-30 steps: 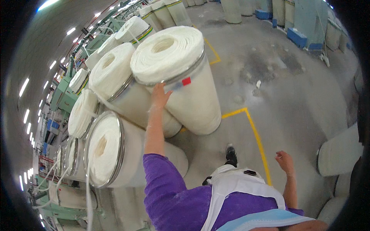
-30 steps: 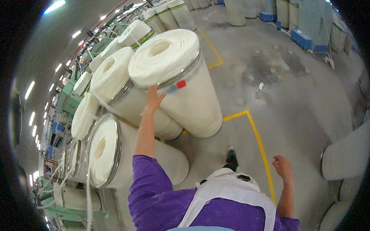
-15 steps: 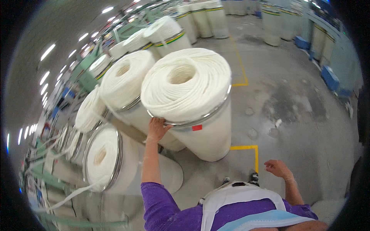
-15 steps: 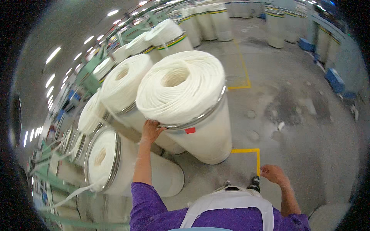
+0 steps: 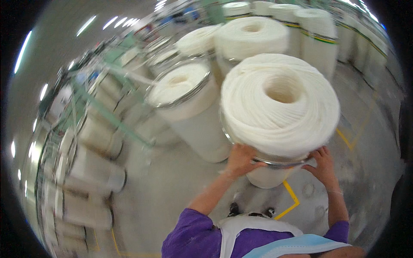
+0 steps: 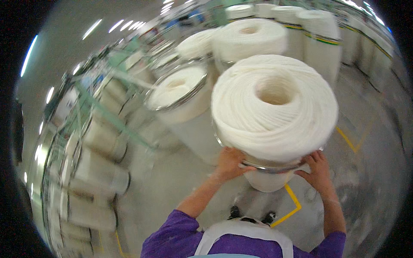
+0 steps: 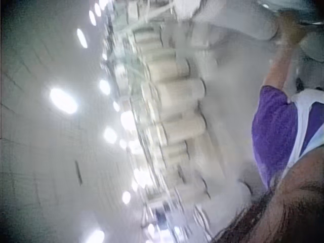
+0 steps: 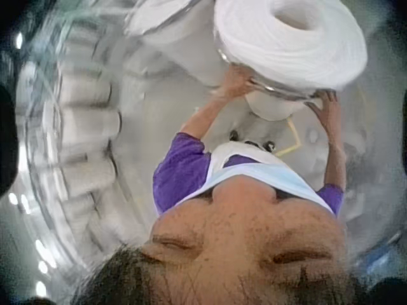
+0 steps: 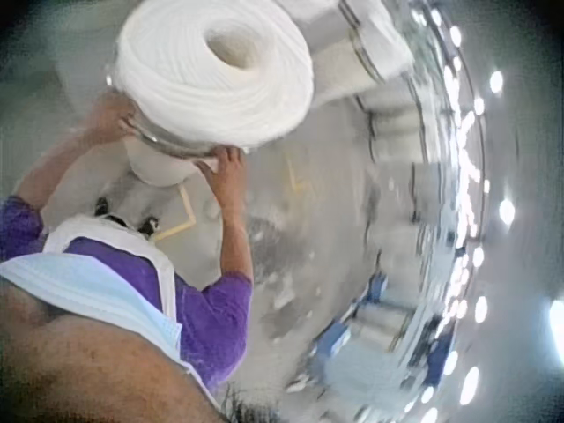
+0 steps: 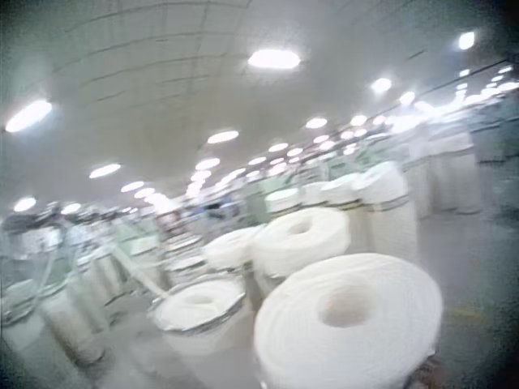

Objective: The person handles large white textile roving in a factory setting. They pull strands from a large spool, use a wooden stick to guide the material, and place it into a metal container. The person also moves and stacks large spools of roving.

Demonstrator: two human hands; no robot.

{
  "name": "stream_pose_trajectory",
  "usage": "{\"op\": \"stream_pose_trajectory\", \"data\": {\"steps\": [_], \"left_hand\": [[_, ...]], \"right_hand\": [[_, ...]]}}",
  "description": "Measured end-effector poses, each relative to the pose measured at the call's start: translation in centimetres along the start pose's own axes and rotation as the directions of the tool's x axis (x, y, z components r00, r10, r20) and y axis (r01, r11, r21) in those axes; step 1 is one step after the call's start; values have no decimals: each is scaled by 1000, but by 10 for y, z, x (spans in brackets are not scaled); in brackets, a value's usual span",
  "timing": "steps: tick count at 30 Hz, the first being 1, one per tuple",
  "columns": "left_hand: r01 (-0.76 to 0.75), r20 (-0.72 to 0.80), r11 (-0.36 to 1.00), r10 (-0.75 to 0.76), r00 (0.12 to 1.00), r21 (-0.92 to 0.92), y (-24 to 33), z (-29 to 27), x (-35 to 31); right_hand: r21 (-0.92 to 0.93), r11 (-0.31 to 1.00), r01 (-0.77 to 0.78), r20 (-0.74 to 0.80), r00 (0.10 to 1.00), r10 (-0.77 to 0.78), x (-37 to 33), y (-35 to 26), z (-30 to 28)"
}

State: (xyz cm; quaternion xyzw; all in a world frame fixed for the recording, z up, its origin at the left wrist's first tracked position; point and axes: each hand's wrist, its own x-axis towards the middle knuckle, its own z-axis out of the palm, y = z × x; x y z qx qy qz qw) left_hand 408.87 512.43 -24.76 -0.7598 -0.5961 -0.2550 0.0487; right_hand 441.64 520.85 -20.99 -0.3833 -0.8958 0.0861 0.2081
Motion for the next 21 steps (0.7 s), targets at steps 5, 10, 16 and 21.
{"op": "stream_pose_trajectory", "data": {"steps": [5,10,16,21], "left_hand": [[123,223,986,-96,970,-112,75,13,-46],[-181,145,983,181,973,-17,108,1,-103],[160,322,951,-70,944,-263,82,-73,-186],[229,54,954,-223,973,-191,31,-127,-269]], "right_hand": [[182,972,-149,240,965,103,8,12,-8],[168,986,-3,354,934,-58,-8,11,-9],[195,979,52,403,906,-128,-59,-64,29],[85,910,406,208,886,-415,-74,-184,52]]}}
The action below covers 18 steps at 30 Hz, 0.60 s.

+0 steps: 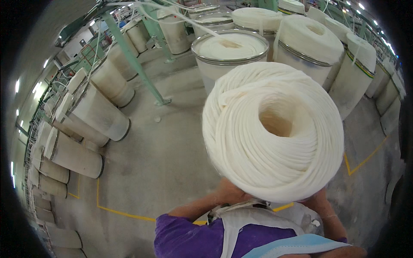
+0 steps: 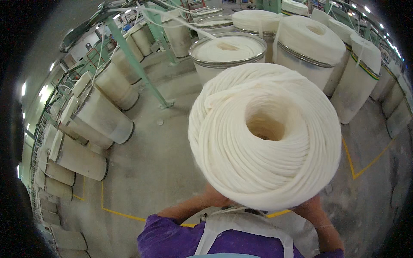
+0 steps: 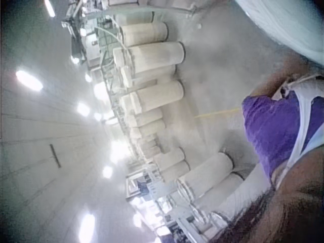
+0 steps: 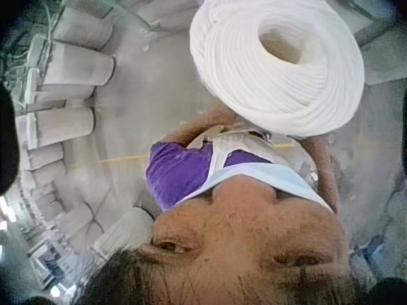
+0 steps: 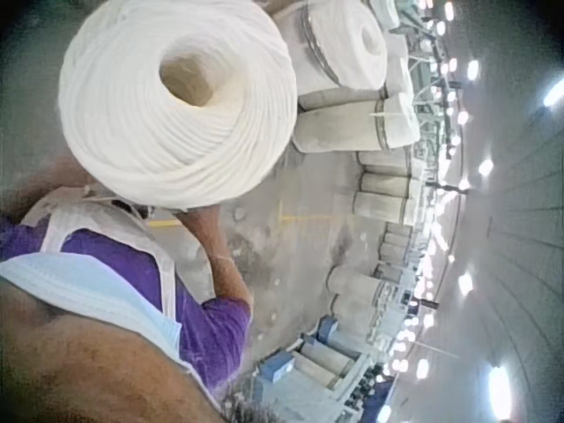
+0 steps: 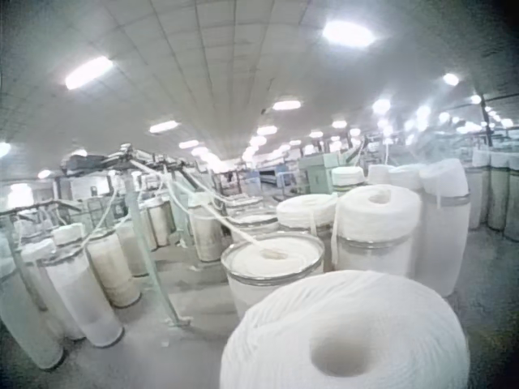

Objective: The person handles large white textile roving in a factory setting. They pull strands from a large spool, use a wooden stick to guide the material, and place it into a metal container. The person also moves and stacks large spools of roving.

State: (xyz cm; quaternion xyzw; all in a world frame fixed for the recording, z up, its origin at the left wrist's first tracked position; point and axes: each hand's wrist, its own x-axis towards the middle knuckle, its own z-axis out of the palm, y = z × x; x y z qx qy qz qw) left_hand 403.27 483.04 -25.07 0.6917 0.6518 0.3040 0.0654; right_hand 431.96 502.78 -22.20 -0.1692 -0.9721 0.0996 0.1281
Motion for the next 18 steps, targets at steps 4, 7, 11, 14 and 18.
{"op": "stream_pose_trajectory", "data": {"steps": [4,7,11,14,18], "left_hand": [[-27,-139,979,56,989,202,-40,-41,-57],[-16,-94,971,40,995,238,-60,-63,-95],[52,-206,987,-21,978,151,-88,-93,-140],[117,-204,988,-94,974,104,-114,-98,-171],[-35,-394,999,24,919,-22,-163,-86,-202]], "right_hand": [[-15,999,-47,113,992,48,36,-19,-12],[264,820,-507,323,848,420,46,-15,-19],[373,737,-564,423,810,406,58,-24,-16],[371,745,-555,473,803,363,76,-38,-9],[384,761,-523,526,801,285,104,-50,9]]}}
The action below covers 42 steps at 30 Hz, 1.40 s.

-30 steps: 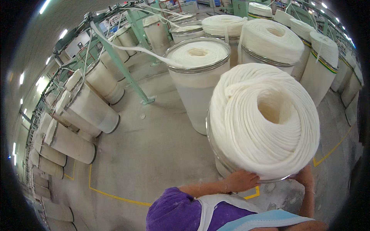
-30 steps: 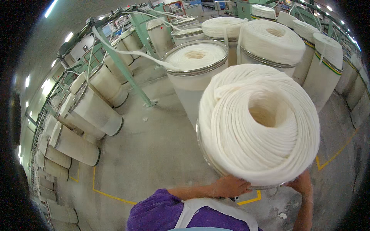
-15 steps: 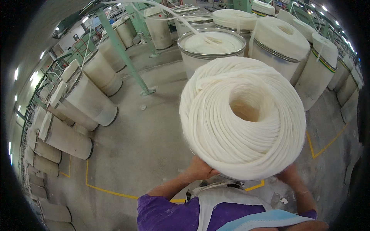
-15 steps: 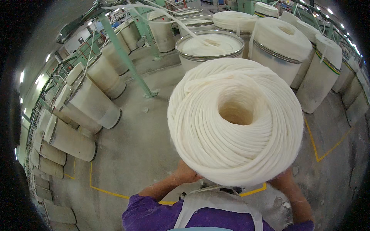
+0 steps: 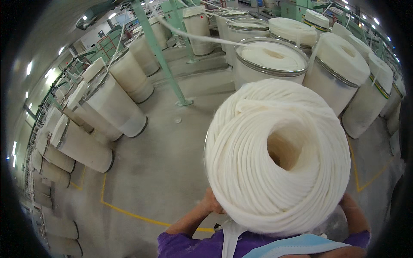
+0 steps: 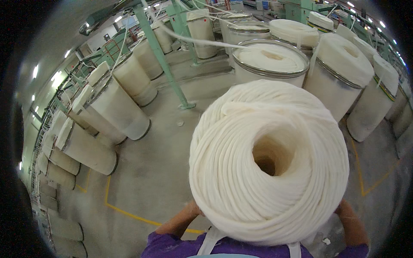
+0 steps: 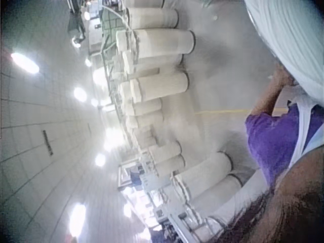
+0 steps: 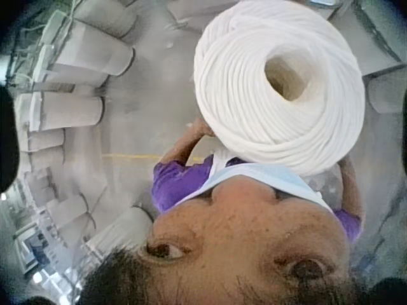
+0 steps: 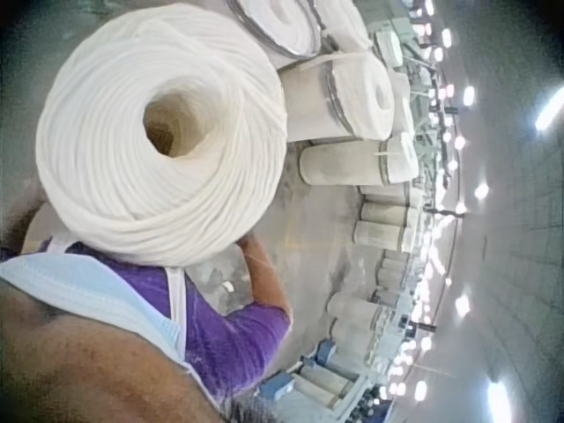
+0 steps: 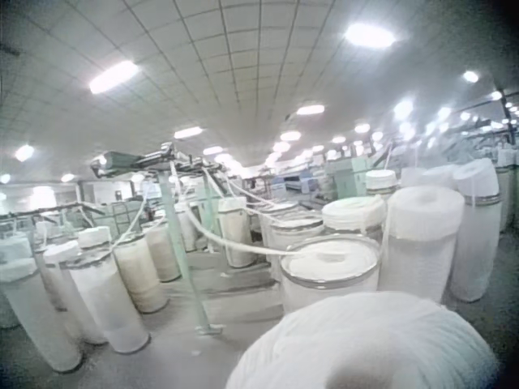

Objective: The person handles large white textile roving in a factory setting. They pull strands from a large spool, use a wooden stick to guide the material, and place it into a metal container. The person also moves and stacks large spools of roving.

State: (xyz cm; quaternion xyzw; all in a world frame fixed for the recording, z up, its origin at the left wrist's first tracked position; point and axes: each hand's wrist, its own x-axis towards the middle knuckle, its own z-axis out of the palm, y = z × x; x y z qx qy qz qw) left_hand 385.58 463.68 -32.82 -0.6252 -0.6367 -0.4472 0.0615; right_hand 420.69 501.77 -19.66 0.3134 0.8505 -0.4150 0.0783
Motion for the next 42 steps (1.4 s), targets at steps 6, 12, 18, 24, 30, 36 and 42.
{"op": "stream_pose_trajectory", "data": {"steps": [6,12,18,24,30,36,42], "left_hand": [[126,-159,977,-154,975,-174,-84,-33,2],[267,-267,964,-259,928,-7,-155,-113,40],[181,-356,836,19,934,518,-115,-137,64],[-36,176,781,-95,980,624,-143,-122,123],[97,282,861,-267,922,499,-252,-186,175],[165,296,985,-174,939,55,-384,-217,194],[-78,84,974,61,995,212,-506,-251,247]], "right_hand": [[-6,977,213,165,964,-209,79,-38,30],[-139,771,622,130,783,-608,173,-121,72],[-519,426,741,85,541,-837,258,-198,100],[-639,161,752,183,353,-918,344,-254,119],[-774,64,630,213,355,-910,425,-301,159],[-742,286,606,160,575,-803,494,-345,179],[-856,251,451,98,619,-779,590,-411,173]]}}
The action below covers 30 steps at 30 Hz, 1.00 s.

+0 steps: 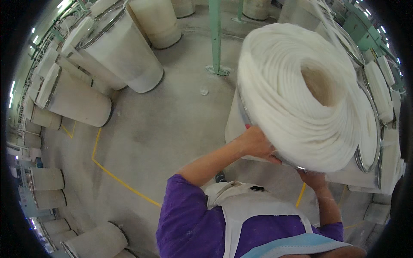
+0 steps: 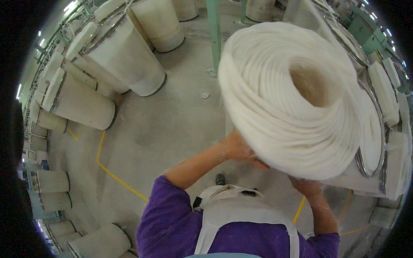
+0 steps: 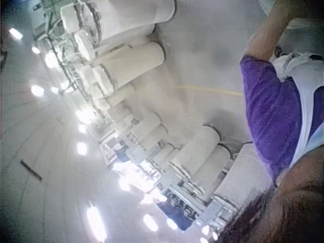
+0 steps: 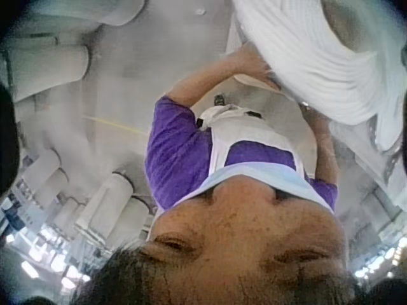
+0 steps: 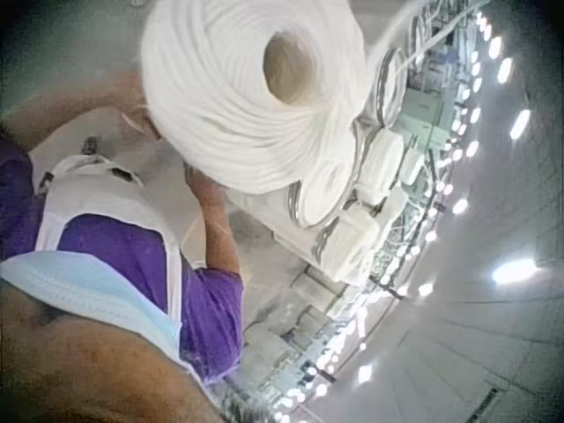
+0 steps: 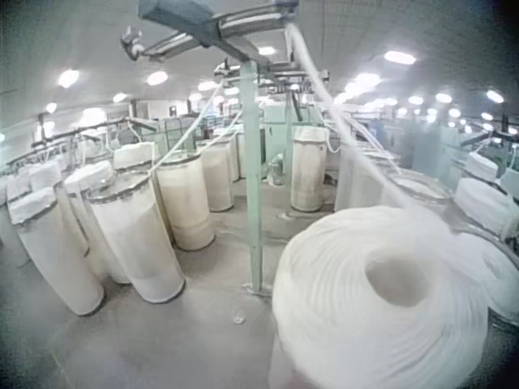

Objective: The person handles large white textile roving in a factory setting. They pull strands from a large spool, use a wooden stick to guide the material, and place it into a metal container. The person also moves and stacks large spools of roving.

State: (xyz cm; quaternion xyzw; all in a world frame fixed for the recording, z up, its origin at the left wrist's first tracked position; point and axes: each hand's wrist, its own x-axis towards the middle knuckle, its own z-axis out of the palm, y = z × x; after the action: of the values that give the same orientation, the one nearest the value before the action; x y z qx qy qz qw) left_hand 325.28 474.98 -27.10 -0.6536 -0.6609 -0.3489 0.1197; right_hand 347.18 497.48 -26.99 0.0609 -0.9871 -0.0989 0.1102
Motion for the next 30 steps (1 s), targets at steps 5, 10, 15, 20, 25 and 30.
{"op": "stream_pose_trajectory", "data": {"steps": [5,10,15,20,25,30], "left_hand": [[-13,-46,993,19,999,120,-112,-5,45],[11,-9,972,-10,1000,233,-225,-12,103],[59,-50,988,-52,997,144,-345,-16,167],[16,-155,991,4,988,130,-463,-16,228],[103,-20,988,-101,995,112,-575,-17,284],[67,-27,989,-64,998,132,-687,-14,330]], "right_hand": [[84,982,-167,86,983,159,90,55,52],[100,908,-407,268,890,370,208,108,74],[-108,934,-341,220,908,357,338,166,94],[-54,951,-305,110,945,309,447,227,126],[47,956,-288,158,948,278,556,298,159],[147,938,-313,163,943,289,662,356,194]]}}
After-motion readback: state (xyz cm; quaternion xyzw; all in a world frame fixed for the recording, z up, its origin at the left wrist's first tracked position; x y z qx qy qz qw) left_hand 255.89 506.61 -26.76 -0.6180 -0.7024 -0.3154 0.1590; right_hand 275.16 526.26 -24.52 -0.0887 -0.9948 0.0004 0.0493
